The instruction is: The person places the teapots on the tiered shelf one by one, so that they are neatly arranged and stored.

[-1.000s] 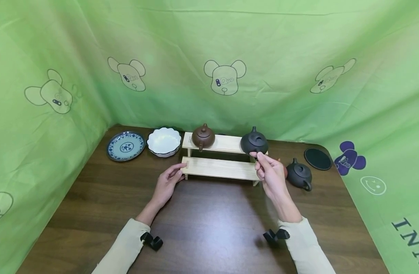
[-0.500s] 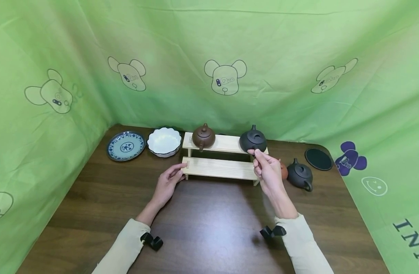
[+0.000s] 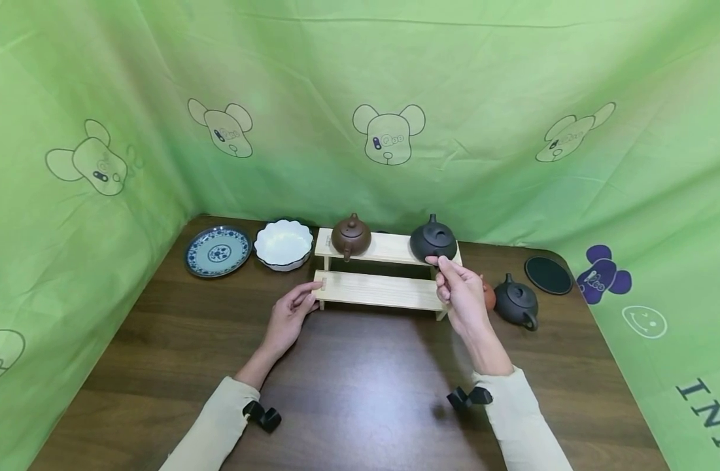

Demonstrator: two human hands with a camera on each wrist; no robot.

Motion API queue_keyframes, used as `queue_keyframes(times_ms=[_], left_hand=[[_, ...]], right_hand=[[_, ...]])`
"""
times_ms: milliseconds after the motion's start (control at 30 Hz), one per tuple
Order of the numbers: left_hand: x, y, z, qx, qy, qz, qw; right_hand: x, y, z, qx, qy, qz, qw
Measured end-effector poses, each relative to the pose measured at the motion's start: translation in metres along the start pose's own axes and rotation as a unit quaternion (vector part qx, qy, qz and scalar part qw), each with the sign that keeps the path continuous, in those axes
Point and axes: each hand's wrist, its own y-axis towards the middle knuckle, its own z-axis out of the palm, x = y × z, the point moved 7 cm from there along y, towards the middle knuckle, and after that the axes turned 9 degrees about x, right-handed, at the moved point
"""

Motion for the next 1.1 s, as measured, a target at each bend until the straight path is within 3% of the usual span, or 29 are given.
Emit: queue_keyframes(times_ms=[400,833,1100], left_hand=[[-0.001,0.001,0.001,0.003,-0.007,0.009,0.9999],[-0.002,0.001,0.002,0.002,-0.008,0.008,0.9999],[-0.003,-0.001,0.002,0.001,-0.017,-0.009,0.9998]], right_hand=[[0.002,-0.002,-0.006,0.02,-0.001,0.004,0.9998],[0.01,-0.016,-0.028,-0.016,-0.002,-0.024,0.9996],[0.014,-0.029,-0.042,-0.019,-0.004,-0.024,0.9995]])
